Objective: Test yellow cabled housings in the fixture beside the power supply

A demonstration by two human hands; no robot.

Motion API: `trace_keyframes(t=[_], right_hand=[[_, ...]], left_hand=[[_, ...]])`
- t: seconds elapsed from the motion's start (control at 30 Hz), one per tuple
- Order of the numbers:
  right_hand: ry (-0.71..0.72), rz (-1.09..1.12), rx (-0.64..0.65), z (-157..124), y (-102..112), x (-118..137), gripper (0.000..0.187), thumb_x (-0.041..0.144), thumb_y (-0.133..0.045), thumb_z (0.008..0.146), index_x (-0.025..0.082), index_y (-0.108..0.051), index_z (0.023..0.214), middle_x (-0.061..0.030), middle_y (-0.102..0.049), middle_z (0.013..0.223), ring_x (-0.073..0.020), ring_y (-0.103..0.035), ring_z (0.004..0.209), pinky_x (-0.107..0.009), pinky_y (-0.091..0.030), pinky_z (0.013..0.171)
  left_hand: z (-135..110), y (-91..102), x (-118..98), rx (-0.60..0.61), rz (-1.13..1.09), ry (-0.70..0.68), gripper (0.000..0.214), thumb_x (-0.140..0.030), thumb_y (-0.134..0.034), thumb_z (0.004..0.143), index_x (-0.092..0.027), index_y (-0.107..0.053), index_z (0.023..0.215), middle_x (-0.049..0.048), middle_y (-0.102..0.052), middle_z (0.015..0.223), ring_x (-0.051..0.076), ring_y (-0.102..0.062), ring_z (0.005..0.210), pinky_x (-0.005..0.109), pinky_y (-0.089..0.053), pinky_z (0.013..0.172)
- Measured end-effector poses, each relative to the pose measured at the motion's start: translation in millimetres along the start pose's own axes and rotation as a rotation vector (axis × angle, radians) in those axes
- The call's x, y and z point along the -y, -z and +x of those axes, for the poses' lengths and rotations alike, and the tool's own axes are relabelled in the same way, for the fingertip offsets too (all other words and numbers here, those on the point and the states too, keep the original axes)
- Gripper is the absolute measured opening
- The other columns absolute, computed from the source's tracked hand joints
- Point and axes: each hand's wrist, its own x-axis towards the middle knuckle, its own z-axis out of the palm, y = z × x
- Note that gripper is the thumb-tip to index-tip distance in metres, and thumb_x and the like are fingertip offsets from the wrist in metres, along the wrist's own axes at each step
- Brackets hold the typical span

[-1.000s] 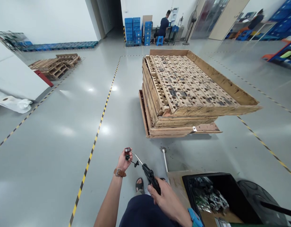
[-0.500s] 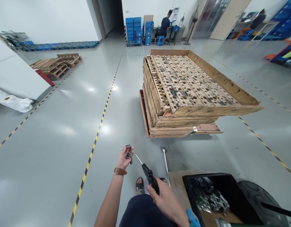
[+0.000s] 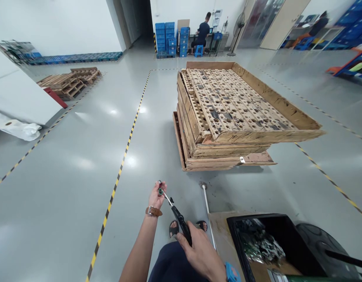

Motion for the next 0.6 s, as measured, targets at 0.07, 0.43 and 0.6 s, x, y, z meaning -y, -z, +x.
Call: trace_keyframes(t=[0.07, 0.43, 0.6], right_hand=[[-0.005, 0.026, 0.019, -1, 3, -1, 0.044, 0.048, -0.042, 0.097, 0.018, -0.062, 0.124, -0.0147, -0.071, 0.116, -0.0309, -0.063, 0.114, -0.035, -0.043, 0.094], [0.029, 0.134, -0.013, -2, 14, -6, 0.045, 0.058, -0.044, 0.095, 0.019, -0.064, 0.107, -0.0117, -0.071, 0.103, -0.0291, -0.064, 0.107, -0.033, -0.045, 0.088], [0.042, 0.187, 0.021, -1, 19, -7, 0.045, 0.059, -0.040, 0.097, 0.020, -0.062, 0.099, -0.0058, -0.069, 0.085, -0.0229, -0.066, 0.083, -0.031, -0.046, 0.078]], left_hand=[[-4, 0.8, 1, 0.017, 0.032, -0.066, 0.014, -0.010, -0.069, 0.090, -0.018, -0.058, 0.086, 0.0011, -0.071, 0.080, 0.013, -0.075, 0.074, 0.027, -0.063, 0.078], [-17, 6.8, -1, 0.130, 0.369, -0.435, 0.049, -0.009, -0.087, 0.066, -0.022, -0.060, 0.105, 0.0028, -0.064, 0.109, 0.013, -0.067, 0.092, 0.021, -0.055, 0.080], [-20, 7.5, -5, 0.177, 0.492, -0.505, 0.054, -0.009, -0.088, 0.062, -0.022, -0.061, 0.107, 0.0034, -0.063, 0.111, 0.016, -0.065, 0.099, 0.023, -0.054, 0.087]])
